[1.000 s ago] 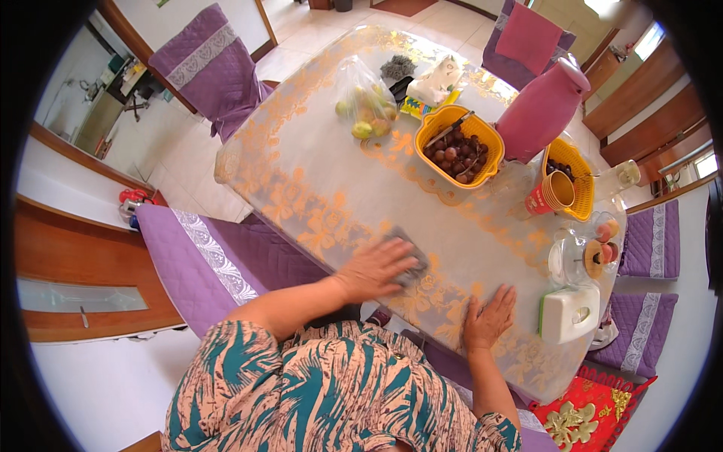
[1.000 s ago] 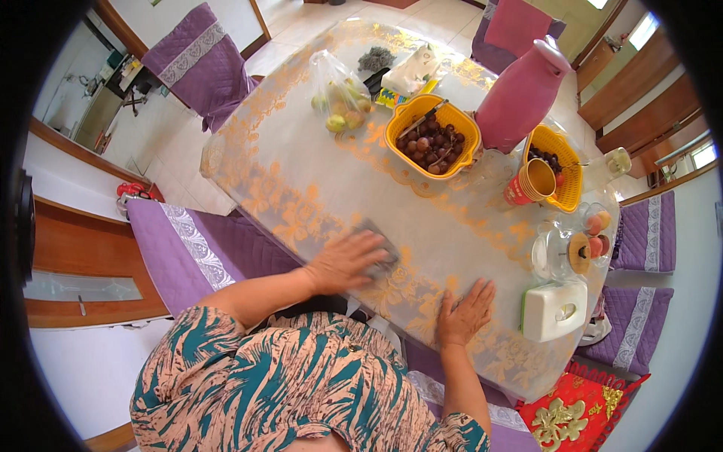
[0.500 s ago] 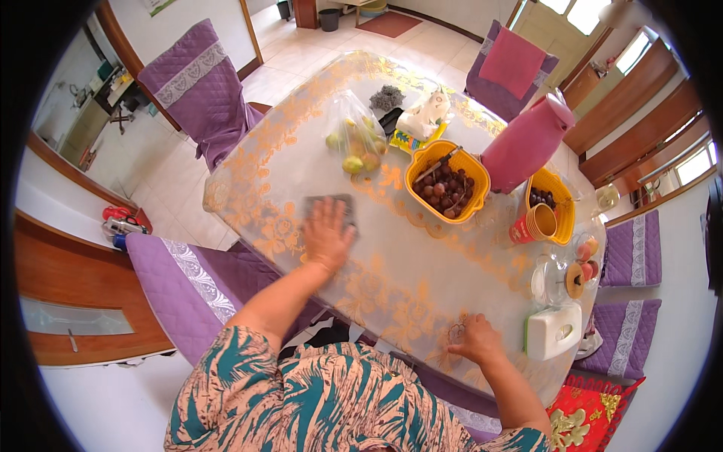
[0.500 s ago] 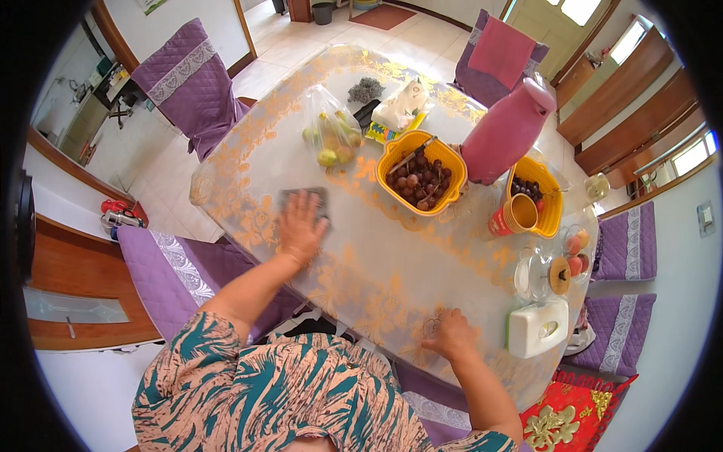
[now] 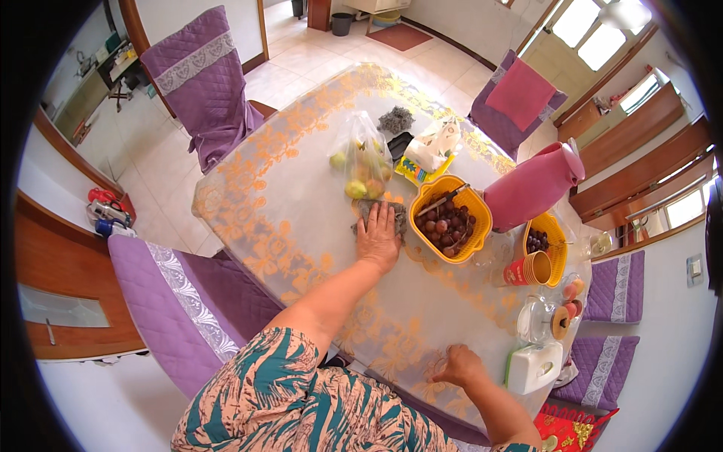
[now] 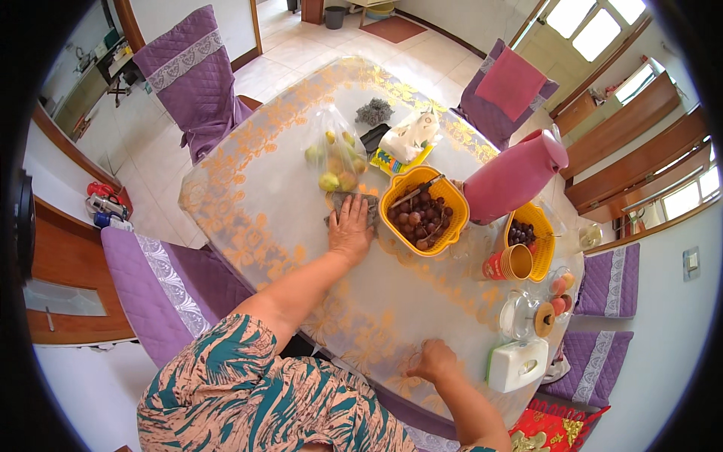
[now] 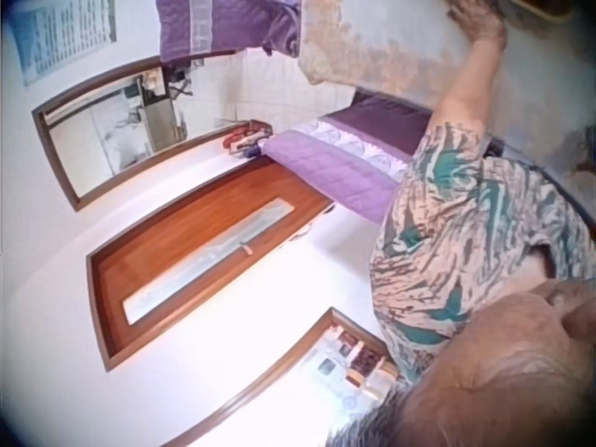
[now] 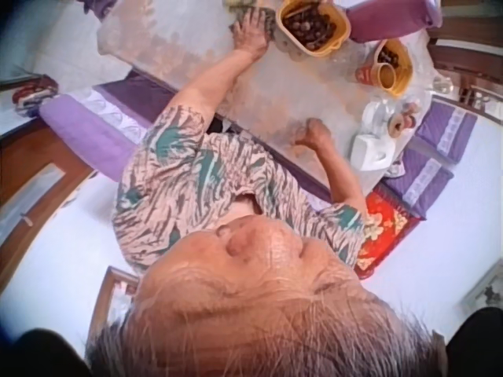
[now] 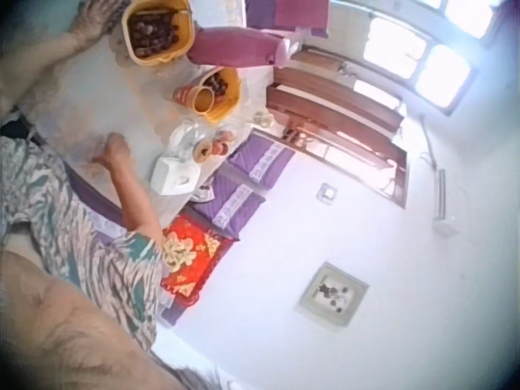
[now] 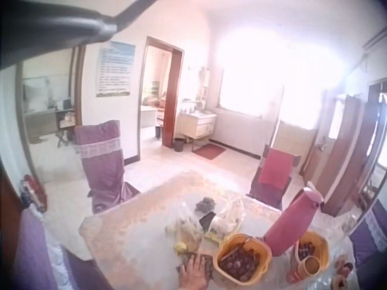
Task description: The person wipes a table surface with a cloth, moves a chair cover, and wipes the table around several bowls and a pitcher.
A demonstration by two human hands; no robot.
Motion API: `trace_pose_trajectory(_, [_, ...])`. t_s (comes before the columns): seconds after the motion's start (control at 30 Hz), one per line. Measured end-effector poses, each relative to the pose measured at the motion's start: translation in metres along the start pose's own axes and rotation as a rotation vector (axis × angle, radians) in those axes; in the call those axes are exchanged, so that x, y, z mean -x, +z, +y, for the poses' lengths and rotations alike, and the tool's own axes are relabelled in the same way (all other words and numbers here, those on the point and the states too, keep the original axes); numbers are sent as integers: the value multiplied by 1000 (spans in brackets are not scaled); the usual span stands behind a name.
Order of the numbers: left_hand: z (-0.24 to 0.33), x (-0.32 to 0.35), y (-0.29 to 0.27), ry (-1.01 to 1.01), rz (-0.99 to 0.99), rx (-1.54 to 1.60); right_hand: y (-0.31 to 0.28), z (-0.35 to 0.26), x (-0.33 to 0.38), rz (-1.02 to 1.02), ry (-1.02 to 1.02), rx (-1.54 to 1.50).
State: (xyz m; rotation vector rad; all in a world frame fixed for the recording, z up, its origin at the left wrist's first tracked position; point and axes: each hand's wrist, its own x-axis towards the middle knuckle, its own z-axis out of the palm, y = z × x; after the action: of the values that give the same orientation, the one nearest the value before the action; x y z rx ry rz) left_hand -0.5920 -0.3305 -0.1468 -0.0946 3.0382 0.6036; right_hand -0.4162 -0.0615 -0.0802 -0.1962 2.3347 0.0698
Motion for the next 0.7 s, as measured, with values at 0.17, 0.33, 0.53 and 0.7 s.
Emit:
trace_pose_trajectory(0.17, [11, -15, 1, -68, 23, 29, -1, -1, 1, 10, -14, 20])
trace_pose_trajectory(0.33, [6, -19, 3, -44, 99, 39, -1, 1, -1, -14, -11, 44])
trace_pose_trajectory(0.53, [-22, 7, -3, 169, 77, -39, -4, -3, 0, 5, -5, 31])
trace_pose_trajectory(0.7, [-24, 66, -27, 225, -6, -16, -6, -2, 2, 11, -3, 16])
